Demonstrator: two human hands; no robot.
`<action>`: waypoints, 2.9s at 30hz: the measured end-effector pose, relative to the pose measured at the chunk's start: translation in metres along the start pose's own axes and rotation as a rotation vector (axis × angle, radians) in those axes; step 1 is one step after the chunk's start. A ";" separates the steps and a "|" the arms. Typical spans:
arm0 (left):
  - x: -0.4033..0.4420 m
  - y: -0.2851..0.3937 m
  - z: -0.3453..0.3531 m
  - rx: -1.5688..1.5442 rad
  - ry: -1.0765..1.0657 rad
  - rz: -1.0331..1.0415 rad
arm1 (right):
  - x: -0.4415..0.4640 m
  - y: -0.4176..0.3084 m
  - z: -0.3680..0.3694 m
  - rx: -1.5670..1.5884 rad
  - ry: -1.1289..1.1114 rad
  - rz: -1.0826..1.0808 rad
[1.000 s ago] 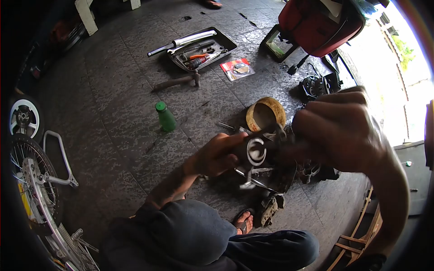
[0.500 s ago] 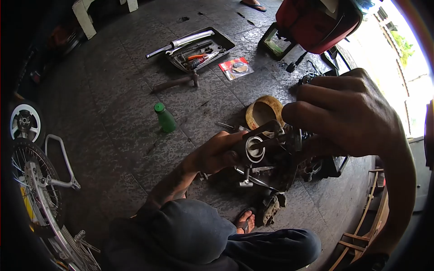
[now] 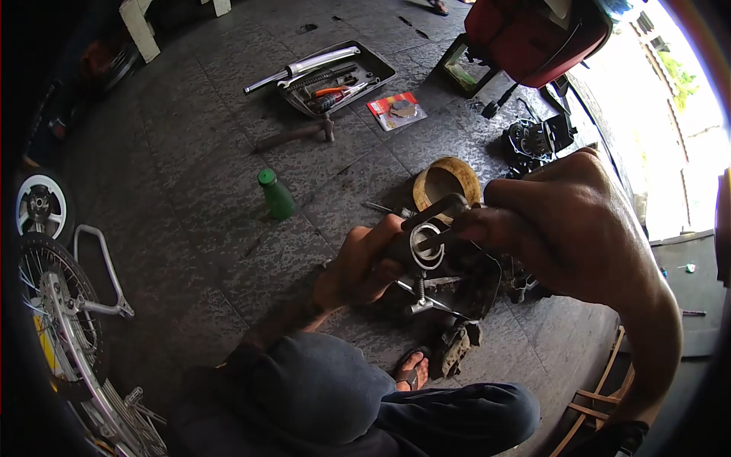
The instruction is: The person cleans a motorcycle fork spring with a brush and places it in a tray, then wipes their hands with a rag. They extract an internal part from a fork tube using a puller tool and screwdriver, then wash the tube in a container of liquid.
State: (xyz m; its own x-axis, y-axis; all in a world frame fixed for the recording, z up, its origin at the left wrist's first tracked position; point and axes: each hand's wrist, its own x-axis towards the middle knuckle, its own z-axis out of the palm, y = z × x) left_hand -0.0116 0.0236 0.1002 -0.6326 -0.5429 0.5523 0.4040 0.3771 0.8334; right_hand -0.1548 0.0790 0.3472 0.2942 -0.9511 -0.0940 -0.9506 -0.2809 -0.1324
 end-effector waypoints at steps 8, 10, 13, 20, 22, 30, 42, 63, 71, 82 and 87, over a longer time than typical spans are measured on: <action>0.008 -0.003 -0.003 -0.178 -0.022 -0.003 | -0.003 0.003 0.002 -0.004 0.051 -0.003; 0.018 -0.005 -0.012 -0.325 -0.182 0.117 | -0.004 0.009 0.001 -0.063 0.055 -0.170; 0.030 0.010 -0.027 -0.868 -0.519 -0.341 | -0.002 0.017 0.009 -0.026 0.137 -0.304; 0.035 0.023 -0.013 -0.198 -0.362 0.031 | -0.004 0.020 0.008 -0.126 0.124 -0.252; 0.032 0.025 -0.012 -0.083 -0.272 0.026 | -0.002 0.018 0.008 -0.164 0.151 -0.216; 0.018 0.011 -0.004 -0.025 -0.107 0.073 | 0.002 0.006 0.010 -0.081 0.099 -0.011; 0.005 0.024 0.003 -0.130 0.373 -0.249 | -0.041 0.029 0.045 0.345 0.434 0.157; 0.014 0.017 -0.013 -0.037 0.457 -0.155 | -0.314 -0.063 0.251 1.245 1.154 0.230; 0.009 0.015 -0.013 -0.108 0.453 -0.111 | -0.332 -0.063 0.262 1.190 1.220 0.236; 0.010 0.019 0.000 0.084 0.456 -0.075 | -0.336 -0.019 0.299 1.100 1.149 0.590; 0.007 0.019 0.003 0.094 0.449 -0.045 | -0.207 0.071 0.245 0.813 0.442 0.814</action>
State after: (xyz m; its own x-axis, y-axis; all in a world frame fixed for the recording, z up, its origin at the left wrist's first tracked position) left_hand -0.0098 0.0291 0.1197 -0.2907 -0.8239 0.4865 0.3077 0.4009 0.8629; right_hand -0.2591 0.2874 0.1153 -0.5642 -0.8176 -0.1152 -0.4563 0.4250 -0.7817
